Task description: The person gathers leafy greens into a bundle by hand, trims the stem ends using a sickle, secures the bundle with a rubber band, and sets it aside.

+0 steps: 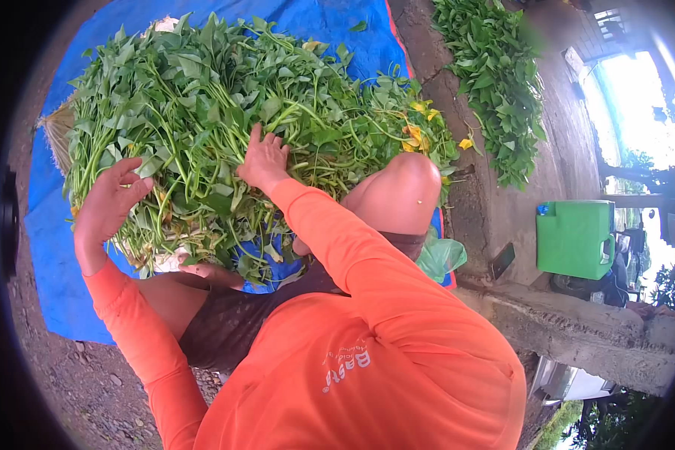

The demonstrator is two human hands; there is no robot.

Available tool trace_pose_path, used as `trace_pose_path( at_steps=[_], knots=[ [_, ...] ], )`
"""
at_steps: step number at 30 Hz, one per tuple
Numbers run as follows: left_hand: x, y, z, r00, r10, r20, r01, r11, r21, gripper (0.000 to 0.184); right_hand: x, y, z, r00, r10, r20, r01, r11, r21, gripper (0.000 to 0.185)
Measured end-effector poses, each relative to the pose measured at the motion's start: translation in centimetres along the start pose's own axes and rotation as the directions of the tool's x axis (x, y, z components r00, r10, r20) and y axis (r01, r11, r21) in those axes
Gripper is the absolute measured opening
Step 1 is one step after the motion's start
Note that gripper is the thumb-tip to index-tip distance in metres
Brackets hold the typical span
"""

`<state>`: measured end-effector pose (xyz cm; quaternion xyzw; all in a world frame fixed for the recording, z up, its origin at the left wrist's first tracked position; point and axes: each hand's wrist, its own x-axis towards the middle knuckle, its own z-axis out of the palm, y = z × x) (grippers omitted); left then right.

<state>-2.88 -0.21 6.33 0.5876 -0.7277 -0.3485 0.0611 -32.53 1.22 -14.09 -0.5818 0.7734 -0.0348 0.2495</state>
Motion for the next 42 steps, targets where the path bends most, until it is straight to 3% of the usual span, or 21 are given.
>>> trace_pose_path(
  at_steps=[2,5,7,11,13,14,17,18,21,22,23,25,28,30,32,36,39,40,42],
  knots=[
    [-0.1,-0.8,-0.2,1.0,-0.01,-0.019,0.01,1.0,0.007,0.072,0.7,0.2,0.7,1.0,-0.02,-0.023,0.018,0.997,-0.081,0.13],
    [-0.5,-1.0,-1.0,0.997,-0.008,-0.071,0.012,0.999,0.048,0.07,-0.3,-0.8,-1.0,0.998,0.055,0.041,-0.054,0.998,-0.018,0.127],
    [-0.9,-0.7,-1.0,0.995,0.014,-0.101,-0.006,0.997,0.081,0.07,1.7,-0.1,0.3,1.0,0.021,0.009,-0.021,0.999,-0.045,0.124],
    [-1.3,-0.3,-1.4,0.997,-0.064,-0.031,0.066,0.996,0.058,0.075,3.5,-0.9,-4.5,0.98,0.021,0.196,-0.048,0.99,0.135,0.104],
    [-1.6,-0.9,-1.5,0.995,-0.061,-0.074,0.063,0.998,0.027,0.075,4.6,0.3,-6.1,0.986,-0.082,0.147,-0.01,0.842,0.54,0.09],
    [-1.7,-1.0,-1.5,0.994,-0.052,-0.093,0.054,0.998,0.025,0.074,5.3,0.8,-7.8,0.955,-0.176,0.237,-0.026,0.748,0.664,0.087],
    [-2.0,-1.1,-1.5,0.988,-0.009,-0.152,0.019,0.998,0.064,0.071,3.3,-0.5,-13.2,0.865,-0.362,0.349,-0.201,0.387,0.9,0.074],
    [-2.0,-0.9,-1.5,0.988,-0.01,-0.152,0.021,0.997,0.068,0.071,4.2,0.4,-12.9,0.815,-0.431,0.388,-0.233,0.369,0.9,0.066],
    [-2.2,-0.6,-1.4,0.989,0.013,-0.15,0.0,0.996,0.086,0.07,3.8,1.3,-11.2,0.878,-0.142,0.458,-0.296,0.589,0.752,0.06],
    [-2.2,-0.8,-1.5,0.989,0.023,-0.149,-0.009,0.996,0.092,0.07,3.8,2.4,-8.1,0.985,0.054,0.165,-0.15,0.739,0.656,0.04],
    [-2.1,-1.1,-1.7,0.992,0.006,-0.128,0.005,0.996,0.086,0.071,4.3,4.0,-7.0,0.991,-0.018,0.131,-0.048,0.875,0.482,0.031],
    [-1.8,-1.4,-1.7,0.998,-0.018,-0.064,0.023,0.997,0.078,0.074,4.4,5.7,-3.8,0.991,0.035,0.133,-0.103,0.825,0.556,0.03],
    [-2.5,-1.4,-1.1,0.991,-0.017,-0.13,0.026,0.997,0.068,0.072,2.9,6.3,-4.6,0.986,-0.106,-0.131,0.127,0.979,0.16,0.023],
    [-2.8,-1.3,-1.2,0.99,-0.022,-0.138,0.032,0.997,0.069,0.07,2.1,5.8,-6.1,1.0,-0.011,-0.018,0.019,0.8,0.6,0.018],
    [-2.8,-1.3,-1.4,0.992,-0.03,-0.121,0.04,0.996,0.078,0.07,0.2,4.1,-10.2,0.99,0.038,0.138,-0.138,0.513,0.848,0.017],
    [-2.9,-1.0,-1.4,0.99,-0.003,-0.143,0.017,0.995,0.098,0.068,-3.4,4.5,-19.7,0.992,-0.109,0.06,-0.023,0.313,0.949,0.021],
    [-3.0,-0.5,-1.4,0.988,0.022,-0.151,-0.015,0.999,0.042,0.064,-7.4,5.1,-25.0,0.987,-0.119,-0.107,0.133,0.238,0.962,0.024],
    [-2.5,-1.0,-0.6,0.957,0.141,-0.254,-0.146,0.989,-0.001,0.056,-7.5,5.1,-25.0,0.985,-0.151,-0.083,0.116,0.219,0.969,0.025],
    [-1.5,0.6,0.5,0.966,0.167,-0.197,-0.218,0.937,-0.274,0.05,-7.3,5.8,-23.2,0.977,-0.212,-0.032,0.071,0.177,0.982,0.027]
  ],
)
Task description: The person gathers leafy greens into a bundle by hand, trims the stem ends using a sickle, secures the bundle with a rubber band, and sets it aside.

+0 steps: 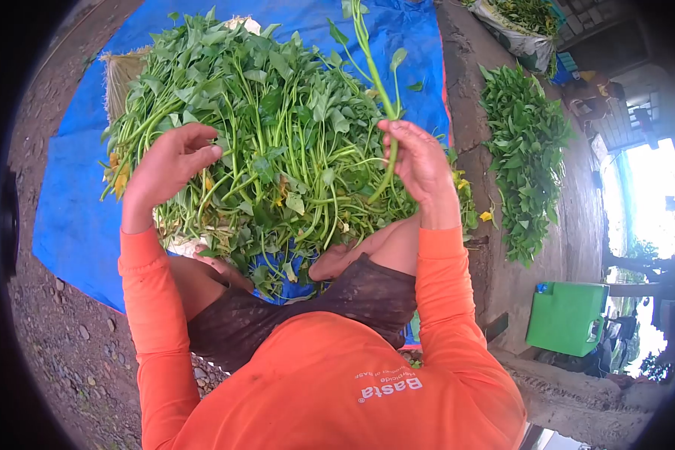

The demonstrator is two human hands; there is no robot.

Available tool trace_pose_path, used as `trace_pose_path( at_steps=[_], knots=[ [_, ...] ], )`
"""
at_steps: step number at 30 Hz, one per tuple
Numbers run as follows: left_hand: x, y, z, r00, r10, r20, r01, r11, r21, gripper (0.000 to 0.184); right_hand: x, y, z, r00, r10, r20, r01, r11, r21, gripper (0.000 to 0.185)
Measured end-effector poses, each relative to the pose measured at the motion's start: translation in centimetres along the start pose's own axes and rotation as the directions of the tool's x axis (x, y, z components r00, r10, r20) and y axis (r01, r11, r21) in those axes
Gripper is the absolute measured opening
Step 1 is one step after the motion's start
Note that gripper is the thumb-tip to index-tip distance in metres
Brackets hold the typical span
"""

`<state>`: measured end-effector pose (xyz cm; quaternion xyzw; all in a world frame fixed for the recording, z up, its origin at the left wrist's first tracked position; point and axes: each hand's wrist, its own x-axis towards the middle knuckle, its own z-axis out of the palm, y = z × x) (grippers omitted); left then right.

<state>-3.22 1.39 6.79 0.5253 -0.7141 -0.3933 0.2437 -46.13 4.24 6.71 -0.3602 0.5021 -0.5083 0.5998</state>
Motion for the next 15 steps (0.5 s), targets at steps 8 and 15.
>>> trace_pose_path(
  at_steps=[8,15],
  knots=[
    [2.5,4.9,10.7,0.999,0.031,0.042,-0.004,0.843,-0.538,0.043,-2.5,10.2,8.1,0.978,-0.064,0.197,0.04,0.991,0.125,0.023],
    [2.9,3.9,9.6,0.991,-0.067,-0.116,-0.034,0.713,-0.701,0.044,-4.1,14.0,11.3,0.97,-0.102,0.22,0.137,0.98,-0.147,0.04]
  ],
)
